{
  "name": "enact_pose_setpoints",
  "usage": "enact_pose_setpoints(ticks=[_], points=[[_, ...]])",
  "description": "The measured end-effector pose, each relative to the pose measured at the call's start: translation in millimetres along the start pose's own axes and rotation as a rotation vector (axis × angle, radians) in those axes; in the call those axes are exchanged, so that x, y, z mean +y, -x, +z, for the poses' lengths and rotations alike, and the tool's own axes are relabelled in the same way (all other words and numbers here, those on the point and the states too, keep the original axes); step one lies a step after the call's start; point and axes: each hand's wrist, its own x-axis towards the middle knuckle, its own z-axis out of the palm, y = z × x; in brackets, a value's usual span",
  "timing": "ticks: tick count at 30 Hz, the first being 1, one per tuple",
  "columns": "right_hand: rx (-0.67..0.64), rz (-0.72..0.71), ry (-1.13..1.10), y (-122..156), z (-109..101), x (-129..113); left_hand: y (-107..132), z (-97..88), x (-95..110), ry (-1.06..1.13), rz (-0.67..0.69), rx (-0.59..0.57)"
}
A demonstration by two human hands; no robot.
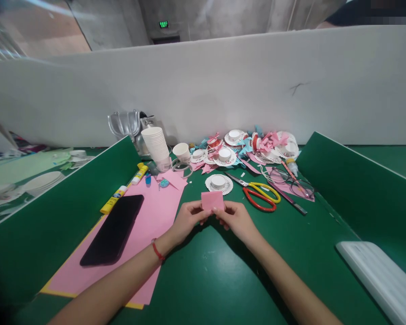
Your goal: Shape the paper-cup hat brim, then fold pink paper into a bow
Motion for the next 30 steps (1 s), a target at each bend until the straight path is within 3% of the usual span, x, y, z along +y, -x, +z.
enact_pose_setpoints(ticks=[5,8,12,15,21,30], points=[[0.014,-0.071,0.066,-1,-1,0,0,-0.2,-1,0.005,-0.040,-0.058],[-0.010,-0.025,0.030,-1,-3,1,2,2.0,0,0.006,-0.039,-0.065],[-0.029,-0.026,0.031,-6,-4,9,0,3.0,0,-0.118,-0.012,0.044],[0.031,-0.082,0.052,-17,-2,18,-11,1.8,-2,-0.166,0.043,0.156],[0.198,-0.178,0.058,-34,4,25,-28,-0.8,-7,-0.102,0.040,0.124],[0.195,-0.224,-0.014,-28,4,27,-25,-3.9,-9,-0.052,0.041,0.176]])
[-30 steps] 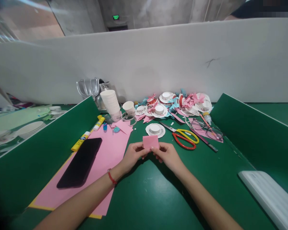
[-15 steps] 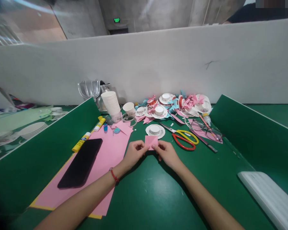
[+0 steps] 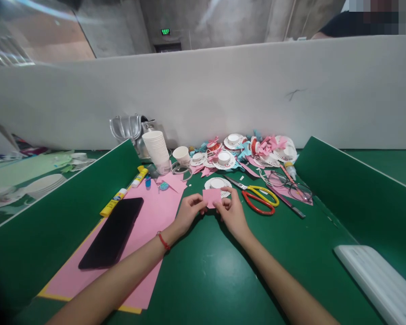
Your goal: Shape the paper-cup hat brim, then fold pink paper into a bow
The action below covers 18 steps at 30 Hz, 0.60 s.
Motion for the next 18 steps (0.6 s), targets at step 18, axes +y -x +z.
enact_pose_setpoints(ticks=[18], points=[[-0.044,-0.156,0.164,5,-4,-7,2,-4.2,-3,0.079,-0.067,-0.054]])
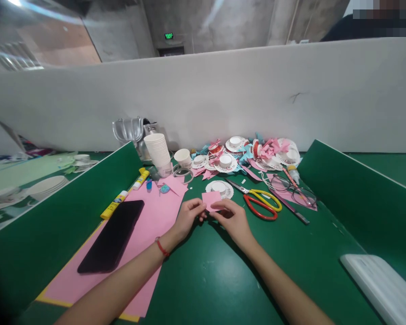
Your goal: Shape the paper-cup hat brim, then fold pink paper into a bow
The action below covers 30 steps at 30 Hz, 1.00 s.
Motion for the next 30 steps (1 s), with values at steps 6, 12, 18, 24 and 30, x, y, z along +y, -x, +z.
enact_pose_setpoints(ticks=[6,12,18,24,30], points=[[0.021,-0.054,0.118,3,-16,0,1,0.9,2,-0.012,0.008,-0.025],[-0.005,-0.053,0.089,7,-16,-1,2,3.0,3,-0.042,0.013,-0.068],[-0.005,0.076,0.044,9,-6,-10,4,2.9,9,-0.083,0.020,-0.149],[-0.006,0.113,-0.039,9,-6,-8,4,2.7,10,-0.097,0.026,-0.127],[0.029,0.068,-0.024,7,-10,-5,6,5.3,12,-0.144,0.035,-0.144]])
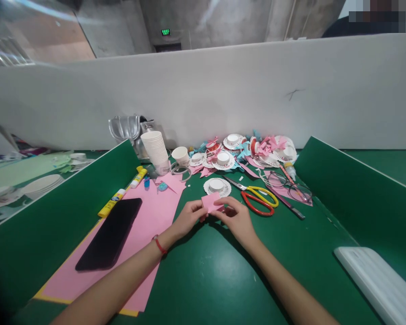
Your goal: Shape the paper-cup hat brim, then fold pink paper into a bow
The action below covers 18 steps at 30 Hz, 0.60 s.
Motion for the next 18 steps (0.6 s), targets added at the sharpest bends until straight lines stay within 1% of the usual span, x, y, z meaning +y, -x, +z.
enact_pose_setpoints(ticks=[6,11,14,18], points=[[-0.036,0.040,-0.055,0,0,-2,0,-1.4,1,0.016,-0.002,-0.030],[-0.046,-0.001,-0.039,0,0,-6,1,-5.2,1,0.071,-0.020,-0.081],[-0.048,0.003,-0.038,2,1,-9,2,-5.8,0,0.088,-0.021,-0.069],[-0.053,0.104,-0.121,3,5,-11,2,-3.6,-1,0.076,-0.012,-0.009]])
